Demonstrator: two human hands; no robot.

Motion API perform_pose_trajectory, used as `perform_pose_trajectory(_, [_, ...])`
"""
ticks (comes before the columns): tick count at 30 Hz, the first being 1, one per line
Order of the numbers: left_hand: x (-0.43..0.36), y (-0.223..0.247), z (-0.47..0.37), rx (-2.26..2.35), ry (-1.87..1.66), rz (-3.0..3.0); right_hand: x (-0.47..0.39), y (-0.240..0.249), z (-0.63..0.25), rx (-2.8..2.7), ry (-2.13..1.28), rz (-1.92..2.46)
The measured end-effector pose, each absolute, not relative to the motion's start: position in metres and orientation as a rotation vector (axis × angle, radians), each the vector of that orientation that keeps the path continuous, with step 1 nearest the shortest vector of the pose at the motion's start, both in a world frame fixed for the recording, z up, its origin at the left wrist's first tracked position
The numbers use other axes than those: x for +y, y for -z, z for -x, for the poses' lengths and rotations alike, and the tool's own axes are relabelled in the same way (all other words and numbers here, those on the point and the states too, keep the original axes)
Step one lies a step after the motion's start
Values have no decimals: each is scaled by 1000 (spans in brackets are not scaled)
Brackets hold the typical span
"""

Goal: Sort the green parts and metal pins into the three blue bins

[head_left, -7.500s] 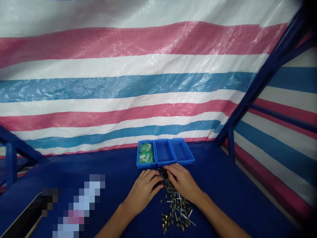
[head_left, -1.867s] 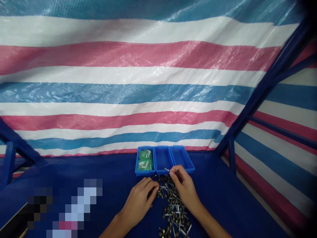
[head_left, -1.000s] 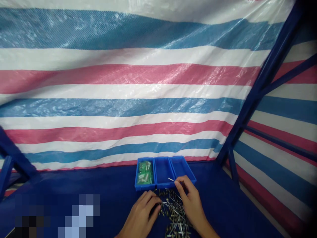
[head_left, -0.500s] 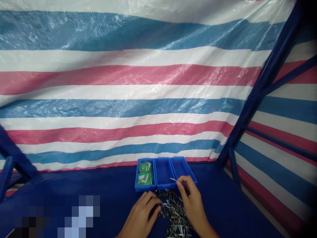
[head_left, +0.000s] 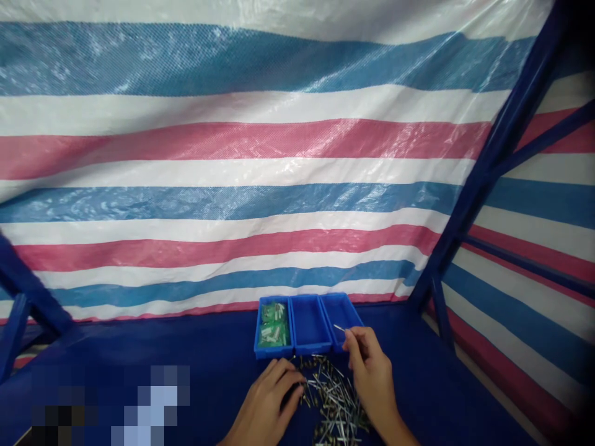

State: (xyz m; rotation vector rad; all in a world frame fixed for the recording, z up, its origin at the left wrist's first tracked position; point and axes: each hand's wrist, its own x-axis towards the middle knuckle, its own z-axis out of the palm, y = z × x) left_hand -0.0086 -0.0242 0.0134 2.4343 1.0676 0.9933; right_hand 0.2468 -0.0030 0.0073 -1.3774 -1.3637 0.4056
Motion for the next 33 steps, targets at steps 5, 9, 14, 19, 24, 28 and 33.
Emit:
perform_pose_trajectory(5, [-26,-13,9,1051,-1021,-2435,0,-11,-256,-1410,-107,1325])
perform_pose_trajectory(9, [-24,-11,10,1053,-974,-2427,5,-12,-262,-1507,90,1356])
perform_pose_trajectory(14, [-24,-12,9,1063,-943,-2402,12,-6,-265,-1584,197,1460])
perform_pose_trajectory(19, [-26,-15,9,1076,-920,-2398,13,-4,-264,-1625,219,1484])
perform_pose_trajectory(24, [-25,-13,10,1059,-901,-2398,12,-5,-264,-1648,211,1510])
perform_pose_trajectory(28, [-25,-13,10,1057,-877,-2401,12,-2,-264,-1671,213,1525])
perform_pose_trajectory(33, [-26,-14,11,1108,-852,-2395,11,-1,-259,-1684,156,1452])
